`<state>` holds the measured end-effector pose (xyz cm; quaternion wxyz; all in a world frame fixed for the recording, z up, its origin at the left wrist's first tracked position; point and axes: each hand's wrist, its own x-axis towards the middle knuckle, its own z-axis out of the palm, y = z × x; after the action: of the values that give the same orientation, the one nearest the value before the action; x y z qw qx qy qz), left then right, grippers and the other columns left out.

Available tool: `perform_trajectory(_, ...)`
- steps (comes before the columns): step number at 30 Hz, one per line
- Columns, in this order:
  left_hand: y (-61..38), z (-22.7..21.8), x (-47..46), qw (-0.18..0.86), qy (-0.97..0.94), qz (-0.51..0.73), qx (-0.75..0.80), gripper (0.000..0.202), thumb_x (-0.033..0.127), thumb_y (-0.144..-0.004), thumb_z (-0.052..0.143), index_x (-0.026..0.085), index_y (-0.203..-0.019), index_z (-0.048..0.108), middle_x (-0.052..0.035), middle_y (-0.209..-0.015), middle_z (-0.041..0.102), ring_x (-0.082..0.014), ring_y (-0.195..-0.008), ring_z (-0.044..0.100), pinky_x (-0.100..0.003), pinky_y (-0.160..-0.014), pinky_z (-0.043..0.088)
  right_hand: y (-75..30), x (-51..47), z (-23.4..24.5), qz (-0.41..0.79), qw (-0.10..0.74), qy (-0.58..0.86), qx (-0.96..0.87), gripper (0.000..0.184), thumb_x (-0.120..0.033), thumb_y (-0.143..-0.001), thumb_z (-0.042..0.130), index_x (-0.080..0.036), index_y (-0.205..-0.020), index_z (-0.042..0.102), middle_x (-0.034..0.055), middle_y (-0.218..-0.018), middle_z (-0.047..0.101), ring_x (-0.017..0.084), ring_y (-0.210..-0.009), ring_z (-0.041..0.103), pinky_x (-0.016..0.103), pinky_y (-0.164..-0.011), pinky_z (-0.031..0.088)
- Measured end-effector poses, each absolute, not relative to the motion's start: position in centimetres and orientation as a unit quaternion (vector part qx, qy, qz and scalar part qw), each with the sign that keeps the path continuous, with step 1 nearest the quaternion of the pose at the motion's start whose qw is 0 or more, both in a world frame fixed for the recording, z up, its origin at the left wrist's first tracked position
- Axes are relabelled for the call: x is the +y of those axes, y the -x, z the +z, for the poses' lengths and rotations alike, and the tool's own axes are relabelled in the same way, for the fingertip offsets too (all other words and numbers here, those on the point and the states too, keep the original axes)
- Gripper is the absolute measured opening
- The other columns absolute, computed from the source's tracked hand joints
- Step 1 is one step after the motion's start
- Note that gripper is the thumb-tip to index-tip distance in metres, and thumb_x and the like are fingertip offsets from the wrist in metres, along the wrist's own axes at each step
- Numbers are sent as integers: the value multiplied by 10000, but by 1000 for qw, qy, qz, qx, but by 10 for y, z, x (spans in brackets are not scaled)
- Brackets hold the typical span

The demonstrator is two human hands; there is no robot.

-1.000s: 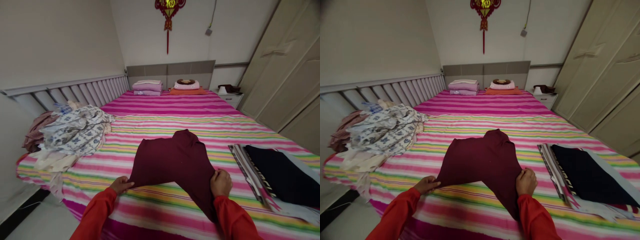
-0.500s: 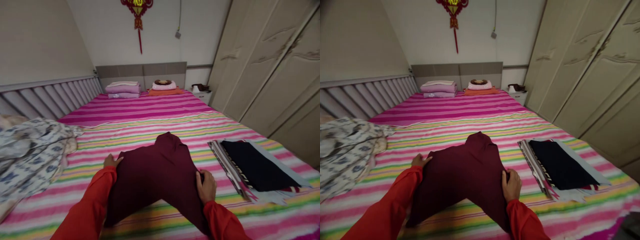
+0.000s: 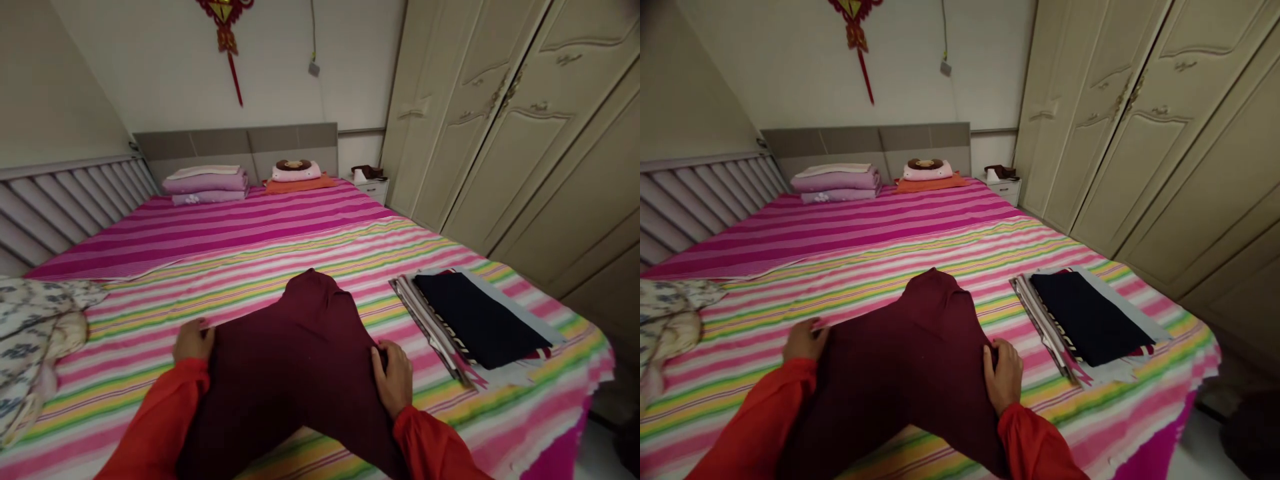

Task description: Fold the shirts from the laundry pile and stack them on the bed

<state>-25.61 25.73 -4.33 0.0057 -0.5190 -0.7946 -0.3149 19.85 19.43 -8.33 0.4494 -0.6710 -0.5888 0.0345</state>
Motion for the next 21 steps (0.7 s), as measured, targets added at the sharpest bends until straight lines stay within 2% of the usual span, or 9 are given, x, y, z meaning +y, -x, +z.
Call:
perform_trajectory(3,237,-60,247,10,545,-277,-792,363,421,-878,462,167,-1039,665,-115,-1098,666,-263,-1058,596,-429,-959,468,-200,192,-84,51,457,666,-588,427,-557,-910,359,-190,-914,577,99,-888,654,252,-844,592,377,-753,420)
perform_trajectory(9,223,-88,232,59,572,-308,-758,491,431,-886,325,134,-1133,628,-144,-1238,630,-258,-1157,564,-404,-1015,423,-206,203,-59,101,446,653,-604,467,-610,-869,394,-209,-796,621,80,-834,661,240,-820,583,368,-737,423)
perform_trajectory(11,220,-88,232,70,566,-315,-758,486,433,-898,311,153,-1144,623,-132,-1258,621,-260,-1164,559,-424,-1006,420,-198,223,-43,170,441,638,-609,472,-615,-859,406,-208,-756,623,73,-796,660,225,-802,590,346,-728,437)
perform_trajectory(13,217,-84,231,79,561,-319,-760,466,415,-911,305,176,-1167,612,-119,-1281,610,-256,-1183,546,-433,-1006,409,-183,254,-30,280,423,625,-594,475,-615,-850,419,-200,-734,620,57,-742,660,191,-703,608,301,-654,457)
perform_trajectory(15,214,-79,230,84,558,-321,-761,456,398,-921,300,188,-1197,597,-113,-1301,599,-247,-1206,531,-419,-1014,396,-165,289,-23,345,388,628,-580,465,-595,-847,445,-197,-669,607,31,-636,647,147,-508,571,264,-520,432)
perform_trajectory(17,213,-78,228,82,558,-318,-762,460,391,-925,297,187,-1220,585,-115,-1320,585,-245,-1225,519,-410,-1024,387,-149,321,-22,363,361,643,-570,453,-557,-845,489,-198,-586,585,11,-530,609,127,-403,521,250,-451,391)
perform_trajectory(21,218,-83,228,56,566,-302,-765,447,386,-912,334,203,-1237,581,-107,-1333,580,-243,-1238,513,-414,-1040,379,-135,368,-31,342,338,690,-541,418,-450,-823,603,-203,-493,539,5,-457,557,149,-495,584,238,-492,407)
